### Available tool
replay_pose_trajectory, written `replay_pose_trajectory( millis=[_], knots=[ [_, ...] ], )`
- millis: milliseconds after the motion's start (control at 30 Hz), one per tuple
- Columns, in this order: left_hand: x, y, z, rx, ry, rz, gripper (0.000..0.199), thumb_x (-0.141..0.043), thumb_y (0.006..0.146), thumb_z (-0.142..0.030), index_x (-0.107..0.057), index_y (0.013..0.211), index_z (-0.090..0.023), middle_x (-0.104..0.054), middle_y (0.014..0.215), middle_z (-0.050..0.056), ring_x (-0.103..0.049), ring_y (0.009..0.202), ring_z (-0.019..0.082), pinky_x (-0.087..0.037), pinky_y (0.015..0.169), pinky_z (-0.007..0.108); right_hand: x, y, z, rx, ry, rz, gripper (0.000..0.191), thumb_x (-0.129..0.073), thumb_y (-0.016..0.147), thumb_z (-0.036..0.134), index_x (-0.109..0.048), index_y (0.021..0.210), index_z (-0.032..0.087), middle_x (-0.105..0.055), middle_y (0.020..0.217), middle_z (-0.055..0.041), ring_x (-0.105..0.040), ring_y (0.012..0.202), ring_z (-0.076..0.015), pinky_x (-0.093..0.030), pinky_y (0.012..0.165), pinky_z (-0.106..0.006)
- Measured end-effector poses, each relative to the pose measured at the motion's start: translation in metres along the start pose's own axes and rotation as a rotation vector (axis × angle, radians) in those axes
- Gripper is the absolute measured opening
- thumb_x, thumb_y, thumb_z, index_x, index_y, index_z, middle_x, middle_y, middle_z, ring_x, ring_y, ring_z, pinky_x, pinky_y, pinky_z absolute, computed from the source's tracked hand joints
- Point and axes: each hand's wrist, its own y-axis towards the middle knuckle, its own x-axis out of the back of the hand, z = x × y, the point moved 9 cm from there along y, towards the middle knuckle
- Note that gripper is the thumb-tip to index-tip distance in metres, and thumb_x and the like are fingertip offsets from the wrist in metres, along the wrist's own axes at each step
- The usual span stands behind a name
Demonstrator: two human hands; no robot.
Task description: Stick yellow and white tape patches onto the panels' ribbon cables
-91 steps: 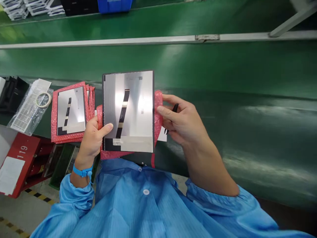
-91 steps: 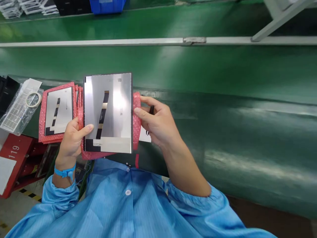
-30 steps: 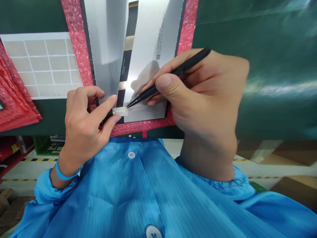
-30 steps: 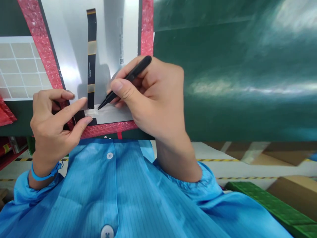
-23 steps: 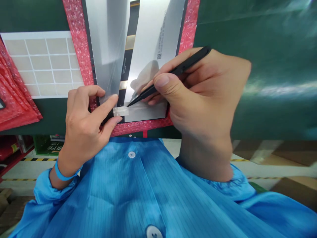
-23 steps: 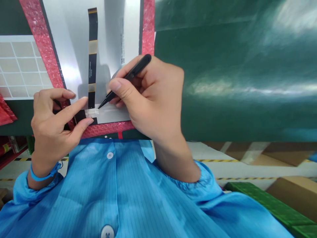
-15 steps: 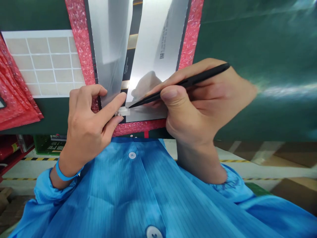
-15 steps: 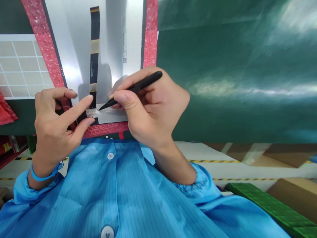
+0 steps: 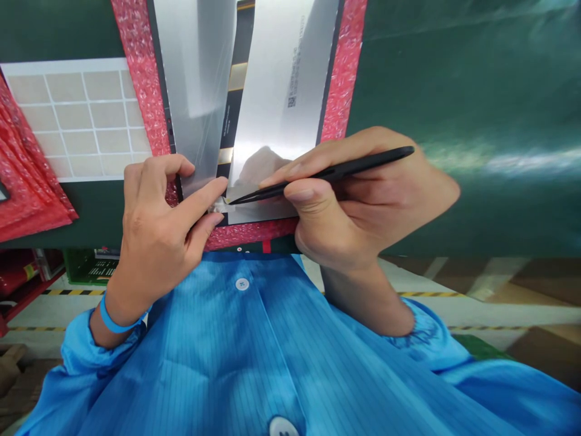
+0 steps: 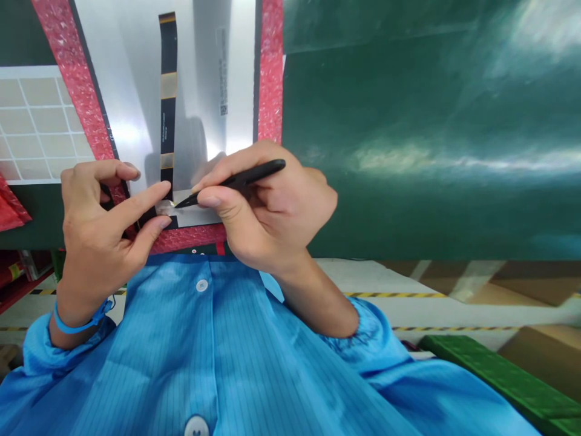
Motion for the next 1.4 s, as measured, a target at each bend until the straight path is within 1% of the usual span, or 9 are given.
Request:
replay_pose_trajectory(
  millis=[67, 200, 300, 400, 533, 700, 833, 1000, 1400],
  knots=[
    [0.001, 0.000, 0.000, -0.007, 0.007, -0.005, 0.030, -0.072, 0.098, -0.032, -0.078, 0.127, -0.029, -0.063, 0.129, 0.014, -0.057, 0.117, 0.034, -0.052, 0.098, 0.054, -0.001, 0.003, 0.004, 0.084, 0.007, -0.010, 0.012, -0.081, 0.099, 0.033, -0.076, 0.089, 0.030, -0.075, 0.087, 0.0009, -0.077, 0.083, -0.0218, -0.068, 0.077, -0.035],
    [0.002, 0.000, -0.003, -0.033, 0.026, -0.013, 0.030, -0.073, 0.098, -0.031, -0.079, 0.127, -0.026, -0.063, 0.128, 0.015, -0.057, 0.115, 0.033, -0.052, 0.096, 0.051, -0.003, 0.005, 0.018, 0.389, 0.110, -0.039, 0.003, -0.081, 0.096, 0.023, -0.078, 0.094, 0.024, -0.075, 0.079, 0.0017, -0.075, 0.070, -0.0184, -0.064, 0.062, -0.028],
    [0.002, 0.000, -0.003, -0.033, 0.031, -0.017, 0.029, -0.074, 0.098, -0.031, -0.079, 0.126, -0.026, -0.063, 0.127, 0.014, -0.058, 0.115, 0.032, -0.051, 0.097, 0.050, 0.000, 0.007, 0.018, 0.459, 0.111, -0.095, 0.004, -0.082, 0.094, 0.021, -0.080, 0.096, 0.023, -0.074, 0.077, 0.0012, -0.073, 0.067, -0.0179, -0.063, 0.056, -0.027],
    [0.001, 0.000, -0.002, -0.021, 0.035, -0.010, 0.029, -0.073, 0.098, -0.031, -0.078, 0.126, -0.027, -0.063, 0.127, 0.014, -0.058, 0.116, 0.032, -0.052, 0.097, 0.050, 0.000, 0.007, 0.016, 0.458, 0.110, -0.094, 0.005, -0.081, 0.094, 0.021, -0.079, 0.097, 0.024, -0.074, 0.078, 0.0014, -0.073, 0.067, -0.0181, -0.063, 0.055, -0.028],
    [0.004, 0.000, -0.006, -0.076, 0.018, -0.052, 0.030, -0.075, 0.097, -0.029, -0.079, 0.125, -0.022, -0.064, 0.125, 0.016, -0.058, 0.113, 0.032, -0.053, 0.095, 0.050, -0.001, 0.006, 0.017, 0.461, 0.096, -0.043, 0.006, -0.082, 0.094, 0.020, -0.076, 0.094, 0.022, -0.074, 0.079, 0.0016, -0.074, 0.068, -0.0178, -0.062, 0.055, -0.027],
    [0.002, 0.000, -0.001, -0.015, 0.022, -0.015, 0.029, -0.074, 0.098, -0.029, -0.078, 0.126, -0.027, -0.064, 0.128, 0.014, -0.059, 0.117, 0.032, -0.053, 0.097, 0.052, -0.003, 0.004, 0.015, 0.422, 0.078, -0.006, 0.006, -0.080, 0.097, 0.023, -0.075, 0.095, 0.024, -0.075, 0.082, 0.0020, -0.076, 0.071, -0.0182, -0.061, 0.057, -0.028],
    [0.002, 0.000, -0.003, -0.021, 0.018, -0.015, 0.029, -0.073, 0.098, -0.029, -0.078, 0.126, -0.025, -0.064, 0.128, 0.015, -0.059, 0.116, 0.033, -0.054, 0.097, 0.054, -0.003, 0.004, 0.014, 0.401, 0.052, 0.005, 0.007, -0.079, 0.100, 0.028, -0.073, 0.096, 0.026, -0.075, 0.083, 0.0026, -0.076, 0.073, -0.0187, -0.062, 0.058, -0.029],
    [0.004, 0.000, -0.004, -0.049, 0.023, -0.030, 0.030, -0.075, 0.097, -0.029, -0.078, 0.126, -0.024, -0.064, 0.126, 0.016, -0.059, 0.114, 0.032, -0.054, 0.095, 0.053, -0.003, 0.003, 0.019, 0.516, 0.065, 0.004, 0.007, -0.079, 0.099, 0.020, -0.073, 0.096, 0.022, -0.075, 0.082, 0.0043, -0.075, 0.072, -0.0126, -0.061, 0.061, -0.020],
    [0.003, -0.001, -0.002, -0.008, 0.018, -0.014, 0.031, -0.075, 0.097, -0.029, -0.077, 0.127, -0.026, -0.062, 0.128, 0.013, -0.058, 0.116, 0.032, -0.053, 0.097, 0.050, -0.002, 0.005, 0.020, 0.531, 0.064, -0.036, 0.009, -0.079, 0.095, 0.020, -0.073, 0.089, 0.017, -0.075, 0.078, 0.0014, -0.074, 0.069, -0.0126, -0.060, 0.060, -0.018]
  ],
)
